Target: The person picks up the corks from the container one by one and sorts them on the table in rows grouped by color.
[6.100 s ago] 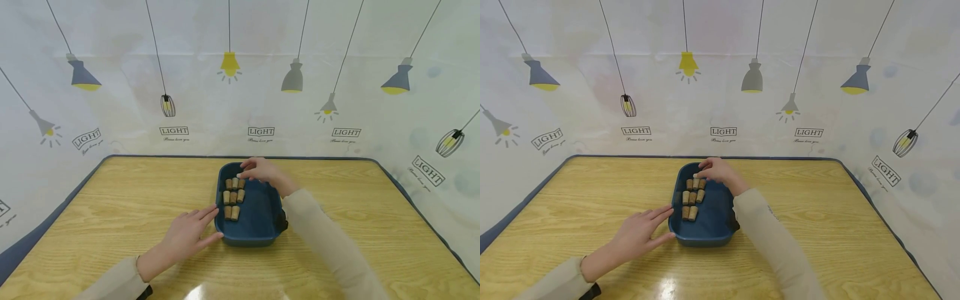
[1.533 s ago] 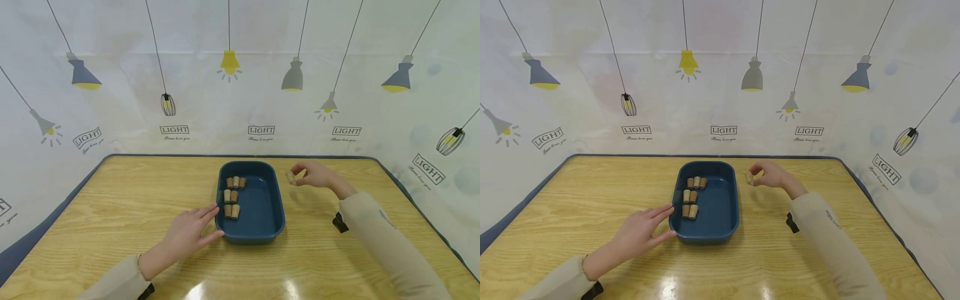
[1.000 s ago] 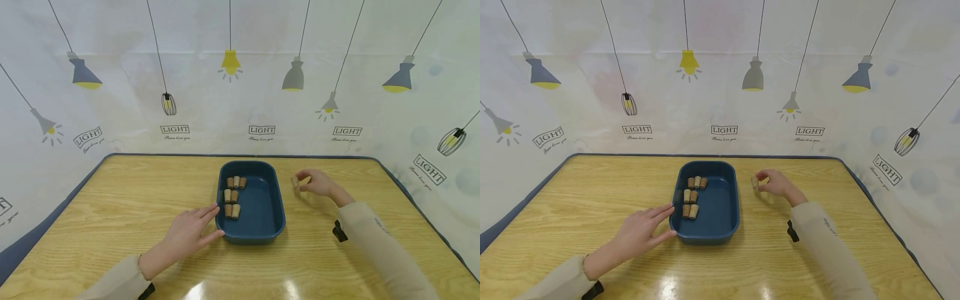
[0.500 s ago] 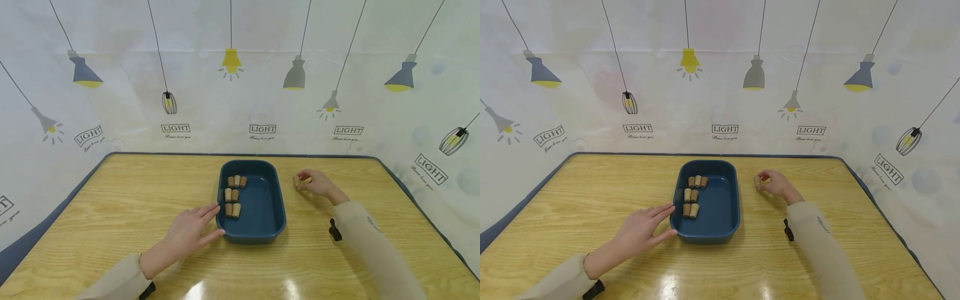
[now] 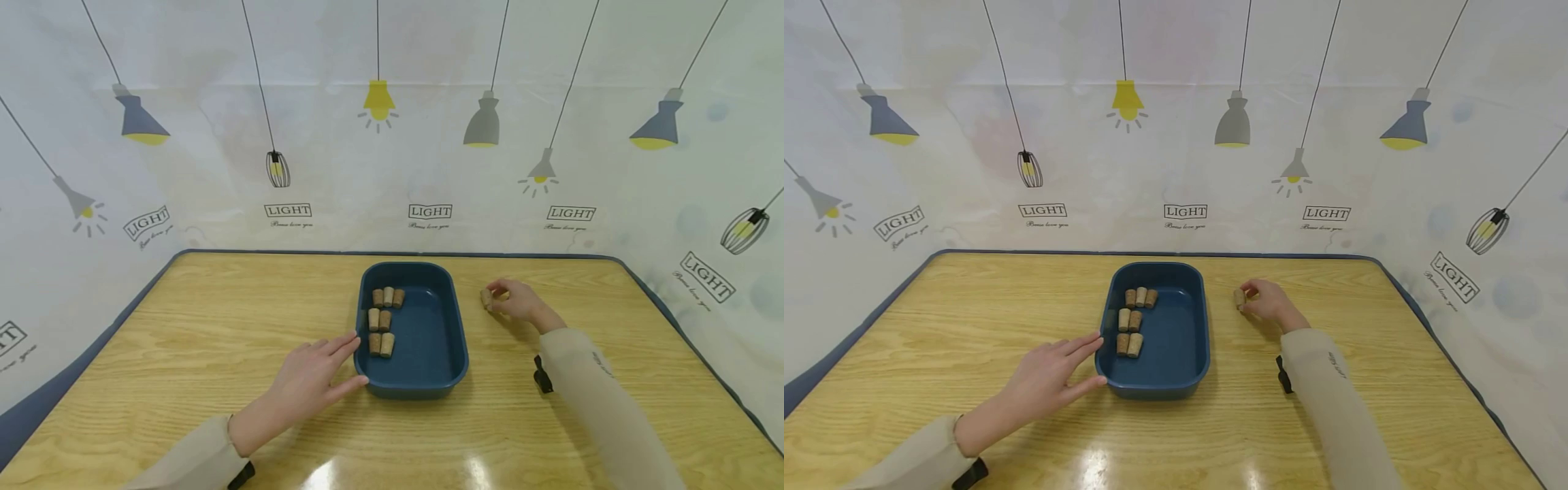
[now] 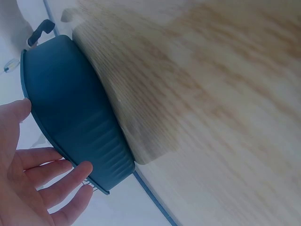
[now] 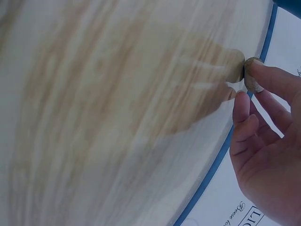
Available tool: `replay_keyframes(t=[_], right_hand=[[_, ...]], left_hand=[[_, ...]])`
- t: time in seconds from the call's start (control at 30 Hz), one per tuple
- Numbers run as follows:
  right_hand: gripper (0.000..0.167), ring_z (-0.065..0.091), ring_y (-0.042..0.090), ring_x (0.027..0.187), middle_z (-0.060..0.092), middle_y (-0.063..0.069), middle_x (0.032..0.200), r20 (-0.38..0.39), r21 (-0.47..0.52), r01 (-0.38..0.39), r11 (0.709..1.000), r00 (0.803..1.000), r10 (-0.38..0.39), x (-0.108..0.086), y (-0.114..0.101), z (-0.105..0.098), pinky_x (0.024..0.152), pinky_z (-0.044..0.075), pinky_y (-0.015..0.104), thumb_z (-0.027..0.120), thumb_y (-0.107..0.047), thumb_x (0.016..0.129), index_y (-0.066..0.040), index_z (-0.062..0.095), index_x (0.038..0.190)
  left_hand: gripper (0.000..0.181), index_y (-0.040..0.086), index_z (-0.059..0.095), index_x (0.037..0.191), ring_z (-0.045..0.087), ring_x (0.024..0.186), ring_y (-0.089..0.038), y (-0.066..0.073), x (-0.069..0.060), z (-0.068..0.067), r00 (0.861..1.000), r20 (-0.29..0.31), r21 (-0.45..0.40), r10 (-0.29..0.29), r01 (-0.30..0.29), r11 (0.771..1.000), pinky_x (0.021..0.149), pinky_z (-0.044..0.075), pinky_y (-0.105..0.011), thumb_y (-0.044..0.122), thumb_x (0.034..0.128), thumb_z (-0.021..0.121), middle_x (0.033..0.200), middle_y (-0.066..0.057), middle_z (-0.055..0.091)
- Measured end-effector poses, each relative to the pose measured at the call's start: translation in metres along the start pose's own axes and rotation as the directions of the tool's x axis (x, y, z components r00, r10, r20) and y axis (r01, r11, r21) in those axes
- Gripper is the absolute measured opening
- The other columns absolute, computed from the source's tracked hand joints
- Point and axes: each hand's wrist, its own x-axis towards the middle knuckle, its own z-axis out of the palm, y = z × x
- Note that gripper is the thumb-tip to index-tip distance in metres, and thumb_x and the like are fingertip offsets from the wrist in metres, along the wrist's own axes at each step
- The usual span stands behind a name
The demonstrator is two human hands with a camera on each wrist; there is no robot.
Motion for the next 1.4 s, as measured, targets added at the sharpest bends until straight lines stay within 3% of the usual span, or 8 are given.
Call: replay_keyframes(t=[0.6, 0.77, 1.0, 1.4], right_hand=[[0.044, 0.045, 0.039, 0.102, 0.049, 0.026, 0.112, 0.022, 0.005, -0.034, 0.999, 0.999, 0.034, -0.002, -0.003, -0.006, 0.082, 0.037, 0.049, 0.059, -0.009, 0.08, 0.005, 0.047, 0.12], [0.043, 0.047, 0.04, 0.098, 0.049, 0.028, 0.112, -0.001, -0.004, 0.02, 1.0, 1.0, -0.02, -0.003, -0.011, -0.017, 0.078, 0.039, 0.049, 0.057, -0.009, 0.082, 0.008, 0.046, 0.121], [0.043, 0.047, 0.04, 0.098, 0.049, 0.027, 0.113, -0.059, 0.02, 0.088, 0.996, 0.995, -0.086, 0.006, -0.036, -0.032, 0.08, 0.038, 0.048, 0.058, -0.01, 0.084, 0.006, 0.046, 0.121], [0.044, 0.046, 0.034, 0.104, 0.049, 0.02, 0.116, -0.052, 0.059, 0.137, 0.989, 0.99, -0.134, 0.028, -0.098, -0.037, 0.085, 0.037, 0.044, 0.06, -0.015, 0.084, -0.002, 0.047, 0.123]], left_hand=[[0.062, 0.008, 0.055, 0.122, 0.059, 0.091, -0.028, 0.0, 0.0, 0.001, 1.0, -0.004, 0.012, 0.005, -0.004, 1.0, 0.074, 0.046, -0.041, 0.056, 0.0837, 0.045, 0.124, -0.005, 0.051], [0.062, 0.008, 0.054, 0.122, 0.058, 0.092, -0.029, 0.0, 0.0, 0.001, 1.0, 0.003, 0.009, 0.001, -0.001, 1.0, 0.076, 0.045, -0.042, 0.056, 0.084, 0.045, 0.124, -0.006, 0.05], [0.061, 0.008, 0.055, 0.122, 0.059, 0.088, -0.027, -0.001, 0.0, 0.001, 1.0, -0.008, 0.009, 0.011, -0.011, 1.0, 0.073, 0.046, -0.04, 0.055, 0.0835, 0.047, 0.123, -0.006, 0.051], [0.061, 0.009, 0.055, 0.122, 0.059, 0.089, -0.026, -0.001, 0.0, 0.001, 1.0, -0.015, 0.001, 0.016, -0.016, 1.0, 0.073, 0.046, -0.04, 0.056, 0.0832, 0.047, 0.124, -0.005, 0.051]])
